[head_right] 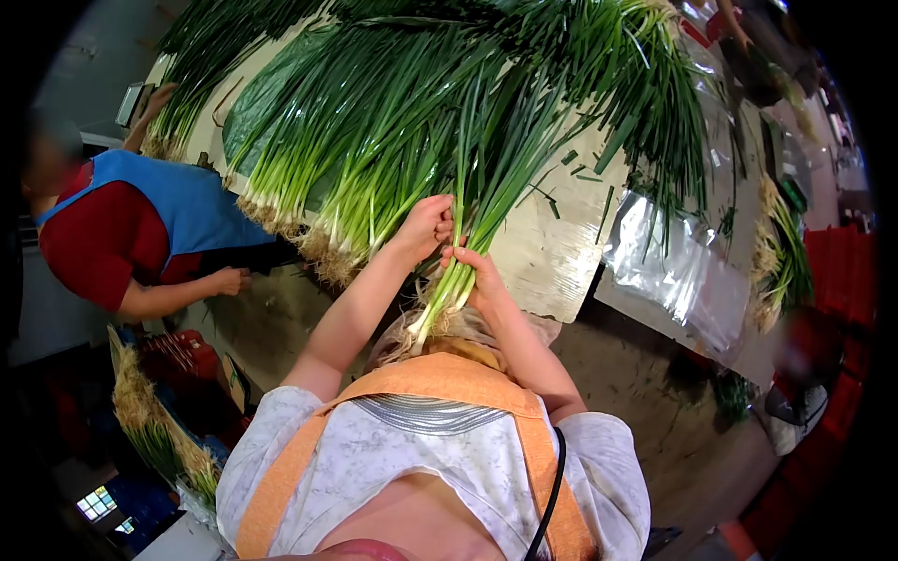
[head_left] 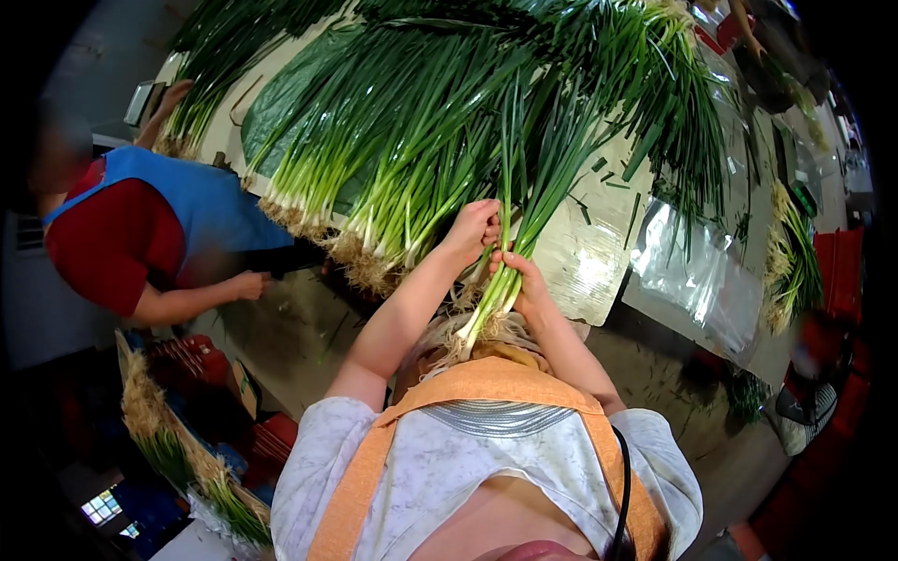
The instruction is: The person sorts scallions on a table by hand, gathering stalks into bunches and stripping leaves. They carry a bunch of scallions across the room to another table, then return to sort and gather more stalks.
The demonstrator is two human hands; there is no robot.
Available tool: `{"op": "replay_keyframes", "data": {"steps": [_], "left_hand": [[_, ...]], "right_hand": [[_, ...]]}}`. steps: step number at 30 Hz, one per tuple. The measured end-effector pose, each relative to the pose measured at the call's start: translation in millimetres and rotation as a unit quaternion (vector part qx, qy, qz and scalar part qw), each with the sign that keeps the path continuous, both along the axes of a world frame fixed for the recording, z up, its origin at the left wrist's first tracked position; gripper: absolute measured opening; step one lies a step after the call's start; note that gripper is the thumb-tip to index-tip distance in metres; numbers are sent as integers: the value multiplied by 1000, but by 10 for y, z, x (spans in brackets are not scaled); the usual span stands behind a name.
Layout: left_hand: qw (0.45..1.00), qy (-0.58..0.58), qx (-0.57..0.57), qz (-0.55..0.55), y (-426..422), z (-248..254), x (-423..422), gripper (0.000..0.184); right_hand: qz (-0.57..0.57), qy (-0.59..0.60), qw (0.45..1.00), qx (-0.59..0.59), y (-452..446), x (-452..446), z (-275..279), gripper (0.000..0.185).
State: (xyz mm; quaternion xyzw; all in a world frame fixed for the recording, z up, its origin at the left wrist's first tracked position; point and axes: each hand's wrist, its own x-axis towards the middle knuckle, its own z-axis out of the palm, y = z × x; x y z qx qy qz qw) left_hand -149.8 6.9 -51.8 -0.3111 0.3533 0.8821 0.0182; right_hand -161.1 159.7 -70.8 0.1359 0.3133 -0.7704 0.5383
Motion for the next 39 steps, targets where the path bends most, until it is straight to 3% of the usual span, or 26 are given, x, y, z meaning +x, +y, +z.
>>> {"op": "replay_keyframes", "data": {"steps": [2,6,14,18,20,22,24,26,28,32,34,39], "left_hand": [[998,5,37,53,57,128,-24,21],[996,0,42,84,104,245,-77,22],[994,16,67,83,140,240,-134,24],[995,14,69,70,160,354,-192,26],[942,210,256,60,-145,125,-259,30],[915,230,258,205,-751,110,-325,24],[945,201,103,235,-866,739,-245,28],[968,208,-37,135,-879,935,-106,25],[967,186,-123,121,-820,972,70,24],[956,91,-208,184,-704,795,527,25],[932,41,-329,147,-719,503,939,25],[895,-81,-375,229,-496,-41,1980,19]], "right_hand": [[-8,0,1000,-17,-6,-32,45,18],[-2,-18,999,-52,-9,-78,39,23],[-32,5,999,-38,2,-96,122,19],[-50,-13,993,-102,34,-131,119,29],[-37,-7,987,-154,104,-145,103,31],[-39,36,989,-137,247,-68,58,32],[-71,71,993,-64,362,-78,52,32],[-91,75,993,-28,381,-172,152,36],[-108,101,989,-6,313,-325,256,38],[-126,53,990,-19,303,-455,10,40],[-115,30,993,-23,298,-432,13,38],[-83,28,996,-21,251,-432,52,34]]}}
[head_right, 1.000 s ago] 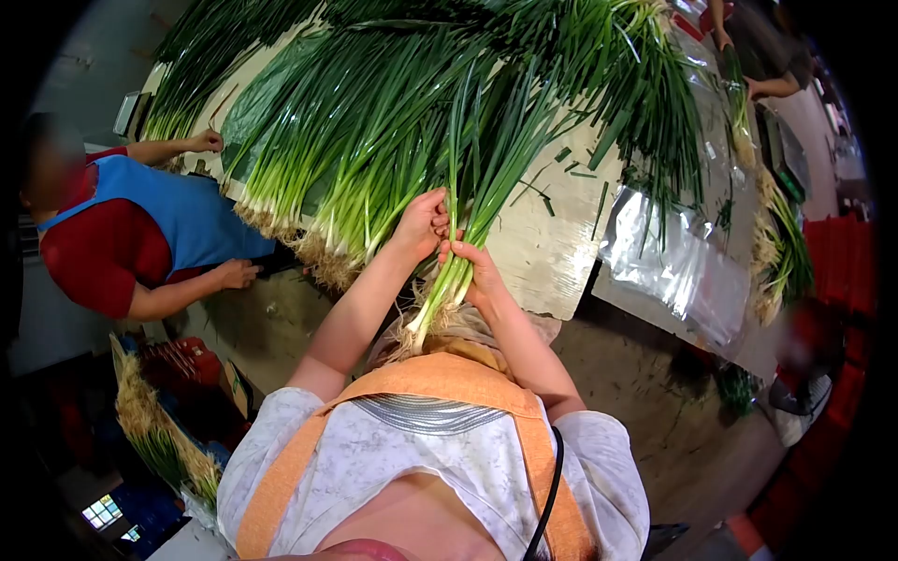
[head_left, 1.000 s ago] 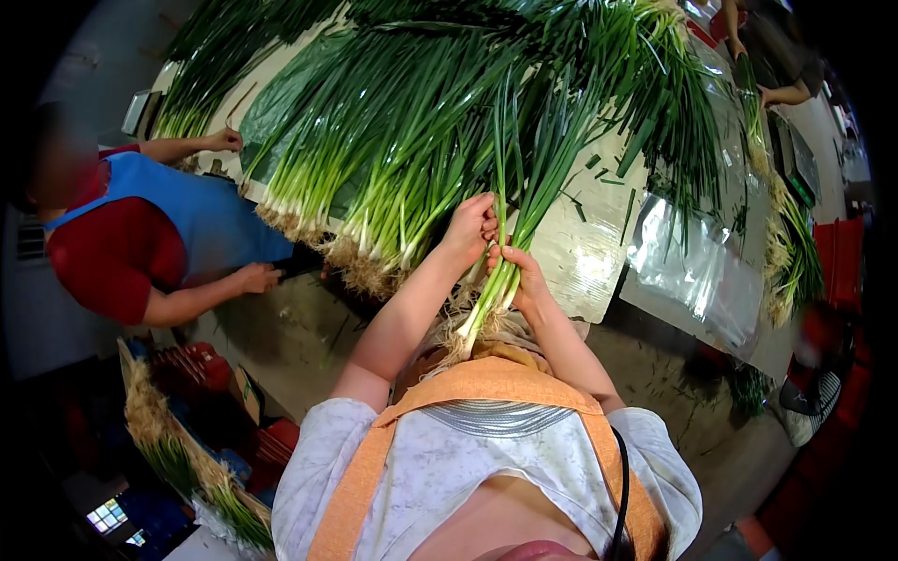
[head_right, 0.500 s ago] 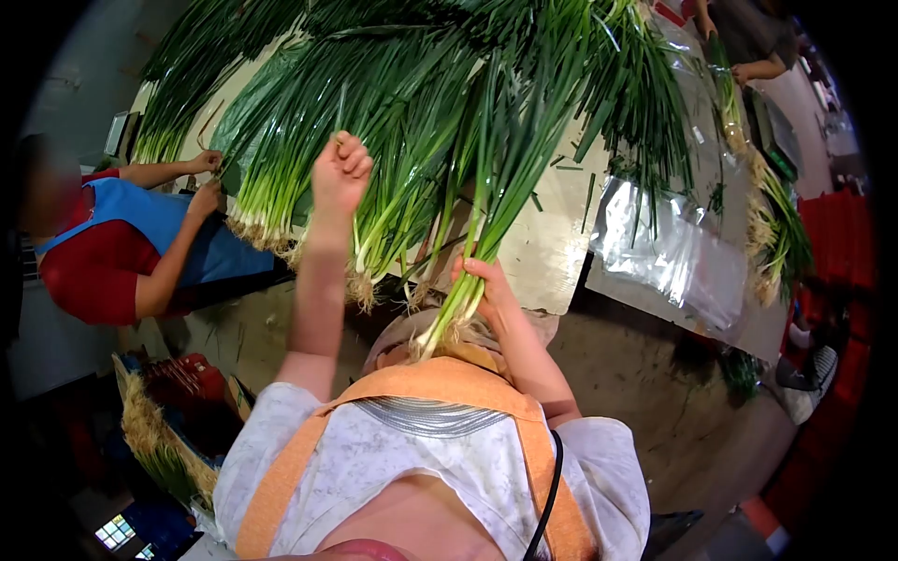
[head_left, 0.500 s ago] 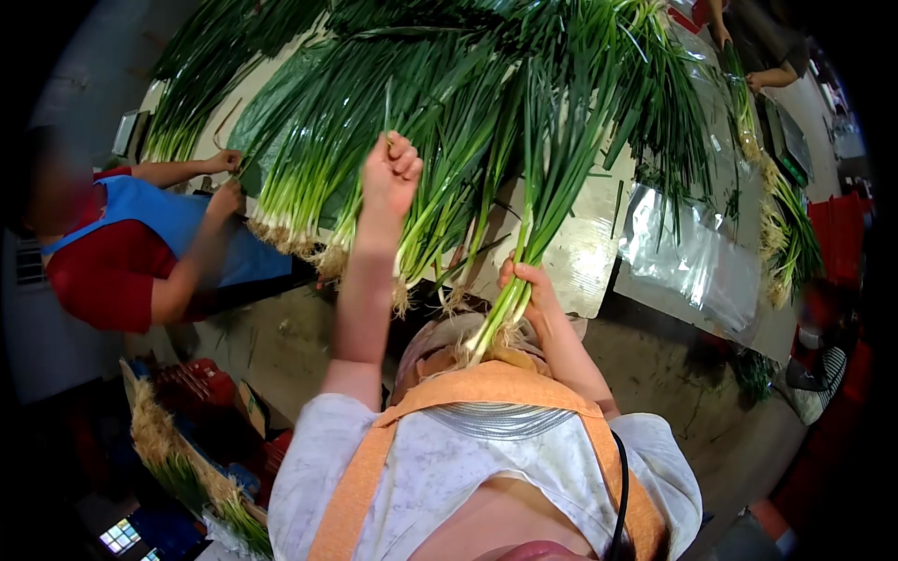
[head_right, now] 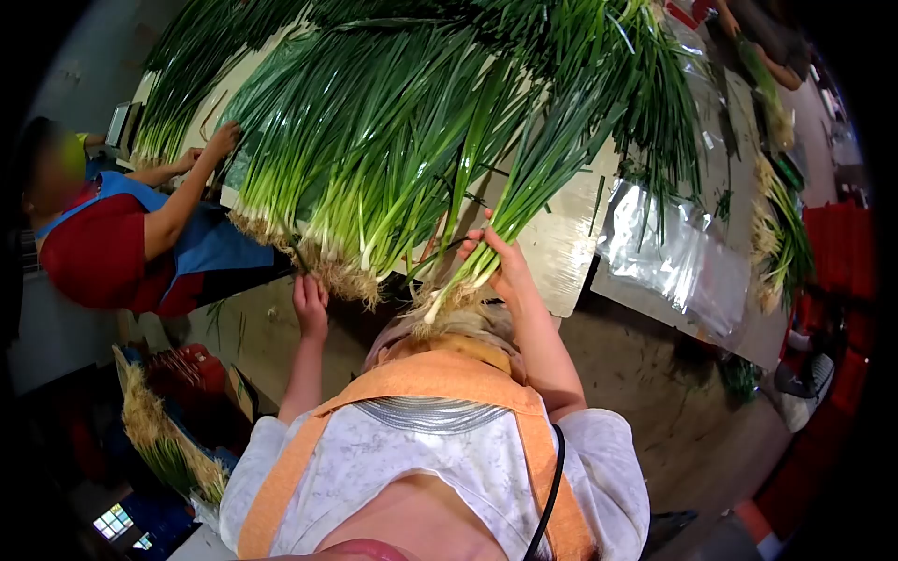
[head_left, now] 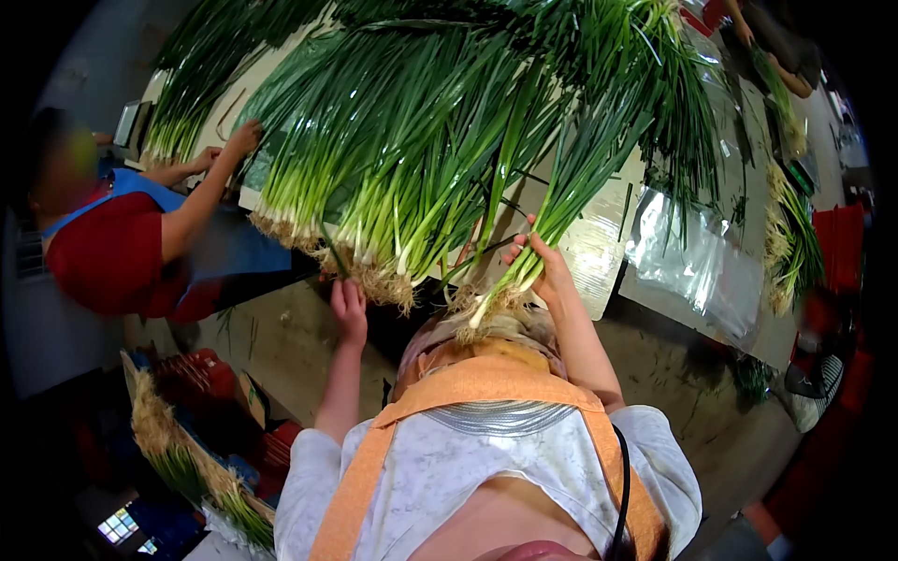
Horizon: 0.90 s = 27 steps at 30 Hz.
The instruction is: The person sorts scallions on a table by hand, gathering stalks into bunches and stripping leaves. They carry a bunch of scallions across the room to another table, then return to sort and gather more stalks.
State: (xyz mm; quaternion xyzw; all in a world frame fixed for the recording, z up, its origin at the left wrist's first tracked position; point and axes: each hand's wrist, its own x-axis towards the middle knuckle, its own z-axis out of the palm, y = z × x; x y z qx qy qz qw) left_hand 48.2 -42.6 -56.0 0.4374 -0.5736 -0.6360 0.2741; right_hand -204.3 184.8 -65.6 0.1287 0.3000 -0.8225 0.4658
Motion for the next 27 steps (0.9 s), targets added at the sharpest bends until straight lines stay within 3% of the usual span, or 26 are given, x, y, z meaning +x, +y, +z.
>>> {"op": "replay_keyframes", "data": {"steps": [3,5,10,17,19,22,24,26,27], "left_hand": [[998,-28,-2,61,204,-150,564,16],[985,-124,-115,30,332,-486,1087,22],[912,-349,-197,-93,811,-655,1854,21],[788,-574,-79,-208,1150,-1671,3077,27],[788,-576,-80,-201,1029,-1747,3099,37],[856,-489,-137,-99,728,-1695,2915,58],[883,-452,-123,-27,443,-1244,2249,53],[939,-279,-197,33,109,-1333,1871,43],[945,-250,-210,17,-29,-1061,1520,35]], "right_hand": [[51,65,995,57,4,-119,86,35],[82,116,981,134,11,-184,169,36],[140,112,964,194,82,-1,245,44],[138,19,980,145,128,406,276,49],[124,34,980,154,139,368,270,49],[93,90,976,177,145,368,276,48],[65,131,973,180,117,408,317,46],[52,173,969,168,56,413,387,45],[42,194,966,163,40,418,431,45]]}}
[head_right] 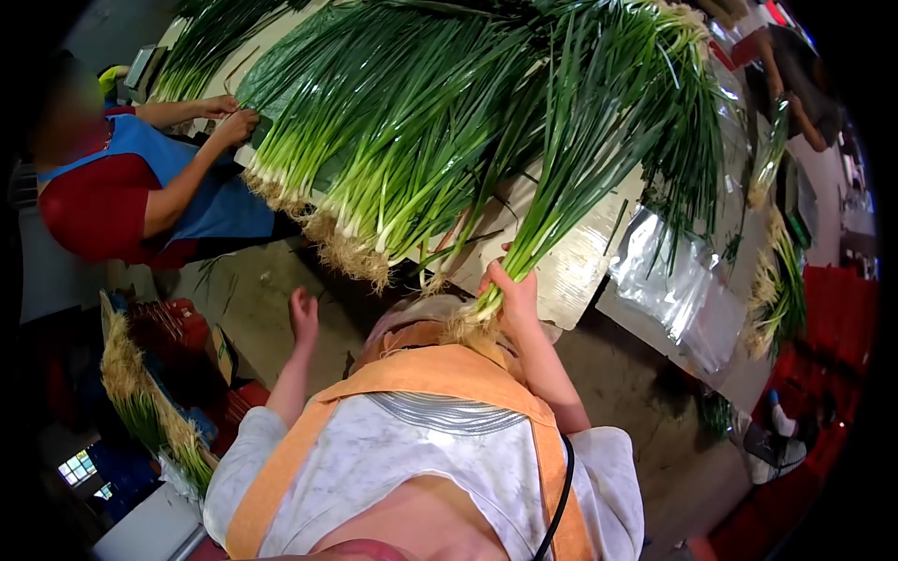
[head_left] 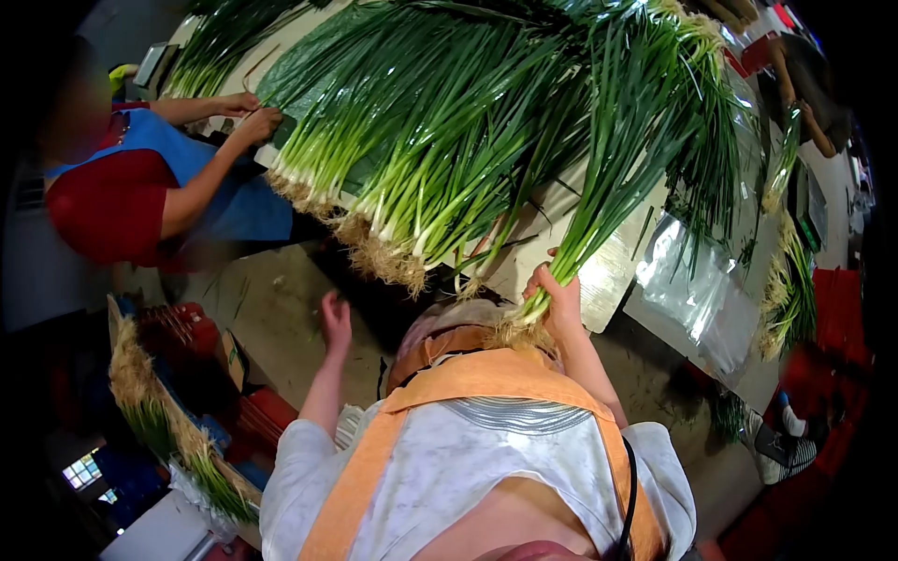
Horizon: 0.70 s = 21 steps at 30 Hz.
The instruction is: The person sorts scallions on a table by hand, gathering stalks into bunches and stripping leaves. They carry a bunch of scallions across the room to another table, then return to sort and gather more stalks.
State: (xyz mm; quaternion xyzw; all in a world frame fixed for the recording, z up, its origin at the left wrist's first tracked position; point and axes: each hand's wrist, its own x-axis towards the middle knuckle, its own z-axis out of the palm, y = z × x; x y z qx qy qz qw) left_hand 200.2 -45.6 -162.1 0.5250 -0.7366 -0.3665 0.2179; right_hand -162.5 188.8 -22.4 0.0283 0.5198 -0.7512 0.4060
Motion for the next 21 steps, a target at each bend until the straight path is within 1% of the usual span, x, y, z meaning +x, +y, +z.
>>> {"op": "replay_keyframes", "data": {"steps": [1,2,3,4,5,8,9,11,12,14,17,20,21], "left_hand": [[999,47,9,-6,-112,191,-331,29],[996,62,-21,-55,-201,454,-655,22],[987,68,-95,-113,-274,660,-950,17],[982,82,-104,-133,-300,805,-1196,17],[973,72,-128,-178,-336,920,-1393,20],[931,17,-238,-277,-417,1009,-1850,24],[927,-7,-234,-293,-428,1026,-1970,25],[918,-56,-224,-322,-473,1041,-2172,27],[913,-78,-251,-312,-539,971,-2235,27],[900,-124,-300,-290,-685,755,-2315,29],[906,-147,-327,-223,-875,670,-2392,31],[918,-223,-231,-232,-996,629,-2451,31],[909,-246,-239,-236,-1023,611,-2484,30]], "right_hand": [[-4,14,1000,-1,-39,-13,52,43],[-7,19,1000,-2,-75,-39,43,42],[-11,24,1000,-3,-113,-80,26,41],[-16,29,999,-5,-152,-110,6,41],[-27,1,1000,-9,-185,-134,-13,34],[-37,-46,997,44,-280,-180,-238,25],[-27,-65,997,32,-277,-199,-385,18],[-22,-81,995,49,-257,-198,-485,18],[-16,-90,994,58,-255,-188,-518,17],[-13,-68,995,65,-236,-144,-539,17],[-21,-67,994,80,-205,-119,-508,17],[-23,-66,995,77,-214,-137,-502,17],[-20,-63,995,77,-211,-137,-509,17]]}}
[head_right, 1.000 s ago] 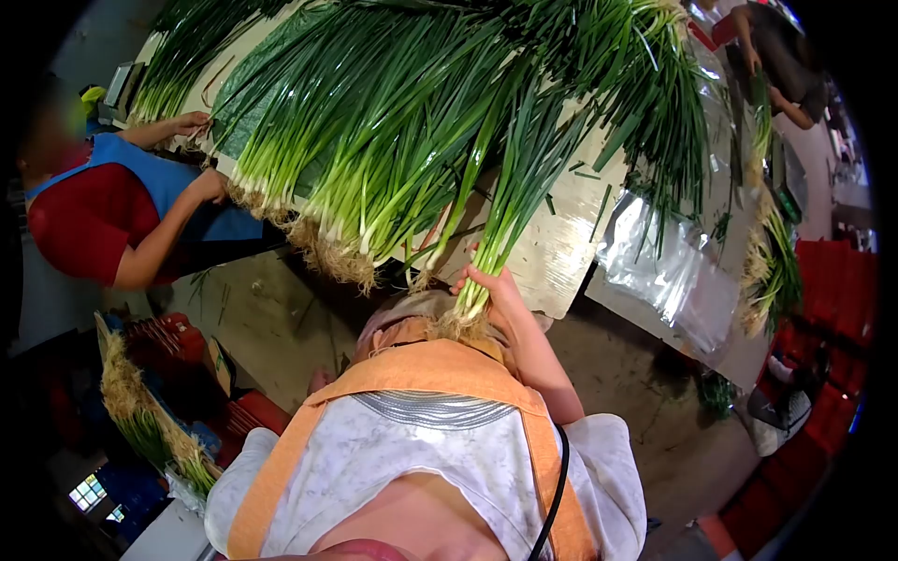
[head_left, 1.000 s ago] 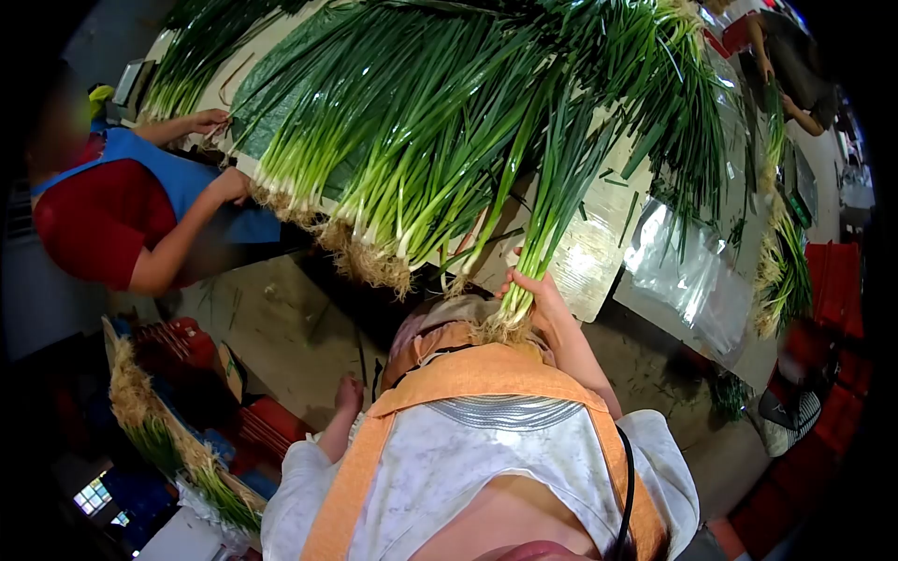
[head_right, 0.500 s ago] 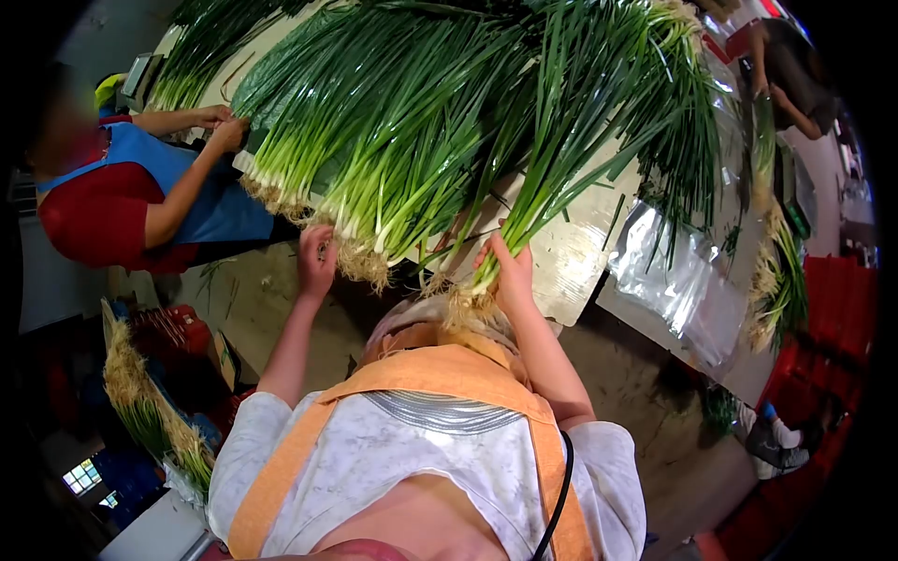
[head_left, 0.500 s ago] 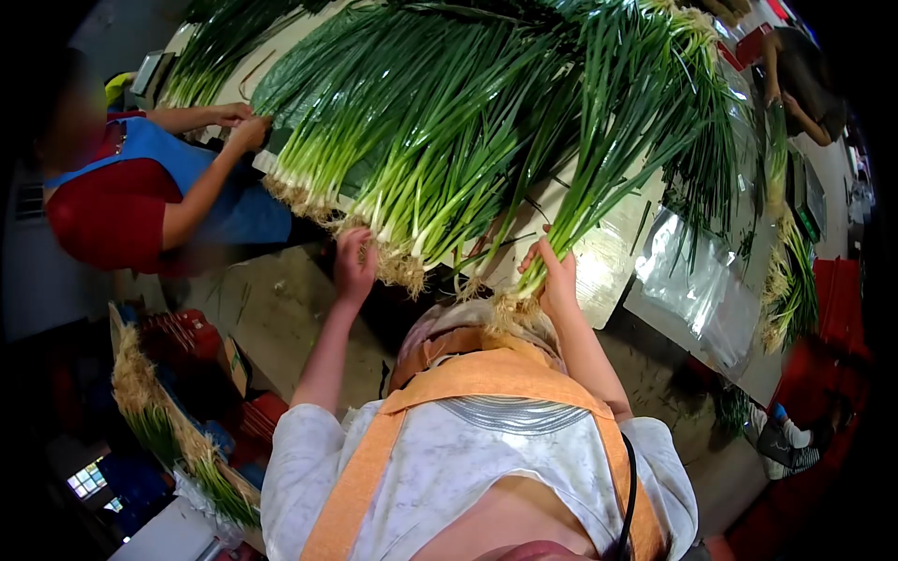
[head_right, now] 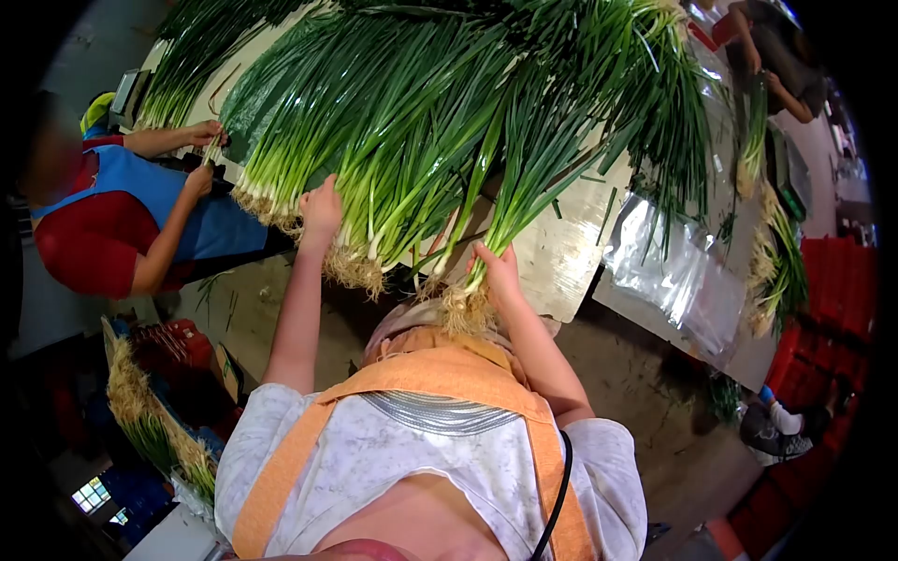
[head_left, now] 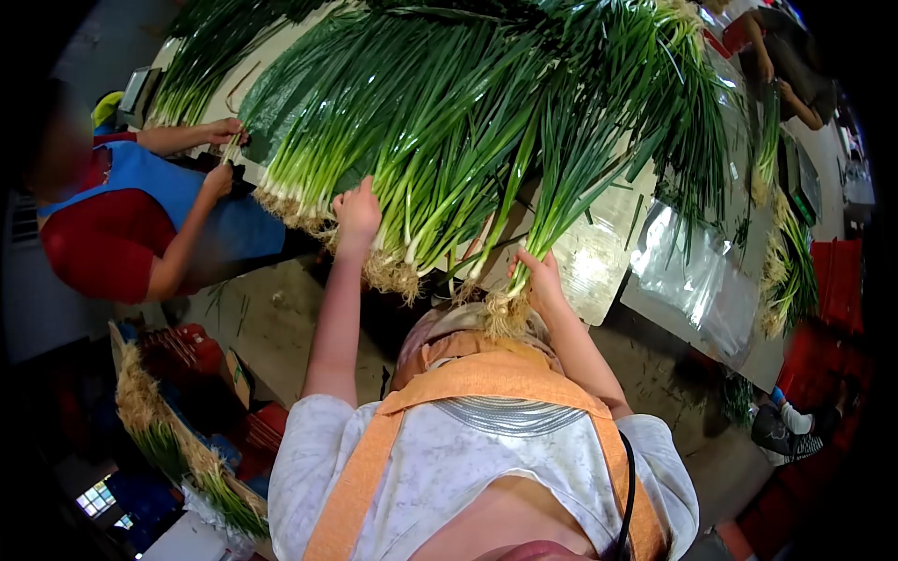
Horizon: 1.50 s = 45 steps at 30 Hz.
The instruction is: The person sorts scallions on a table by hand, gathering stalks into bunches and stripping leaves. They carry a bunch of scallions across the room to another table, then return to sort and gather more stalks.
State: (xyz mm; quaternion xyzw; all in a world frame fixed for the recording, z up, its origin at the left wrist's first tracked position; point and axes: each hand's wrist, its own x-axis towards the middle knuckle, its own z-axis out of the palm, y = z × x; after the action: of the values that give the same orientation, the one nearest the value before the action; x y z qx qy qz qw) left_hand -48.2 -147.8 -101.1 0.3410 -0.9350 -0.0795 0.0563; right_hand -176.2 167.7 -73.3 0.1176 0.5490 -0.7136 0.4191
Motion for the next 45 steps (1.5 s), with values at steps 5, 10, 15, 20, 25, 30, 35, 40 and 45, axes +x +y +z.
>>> {"op": "replay_keyframes", "data": {"steps": [5,10,15,20,25,30,35,40,45], "left_hand": [[996,7,-77,-47,11,117,-61,24],[976,171,130,-21,218,286,-109,20],[826,266,496,36,820,515,-88,22],[739,282,610,37,1212,594,14,23],[731,267,628,0,1444,465,91,25],[805,182,562,-46,1659,430,160,21],[862,87,480,-139,1682,606,234,20],[887,23,446,-114,1538,784,-107,26],[869,130,472,-77,1684,714,-325,24]], "right_hand": [[7,0,1000,2,-11,-4,9,18],[6,-6,1000,-6,-7,-7,22,19],[-25,23,997,-69,-38,98,219,19],[-22,-23,996,-79,-120,97,208,15],[-15,-94,993,-76,-211,131,197,14],[-1,-93,992,-81,-270,163,200,19],[-21,-120,989,-83,-269,199,64,20],[-27,-103,990,-93,-299,203,131,27],[-38,-92,992,-80,-281,161,157,27]]}}
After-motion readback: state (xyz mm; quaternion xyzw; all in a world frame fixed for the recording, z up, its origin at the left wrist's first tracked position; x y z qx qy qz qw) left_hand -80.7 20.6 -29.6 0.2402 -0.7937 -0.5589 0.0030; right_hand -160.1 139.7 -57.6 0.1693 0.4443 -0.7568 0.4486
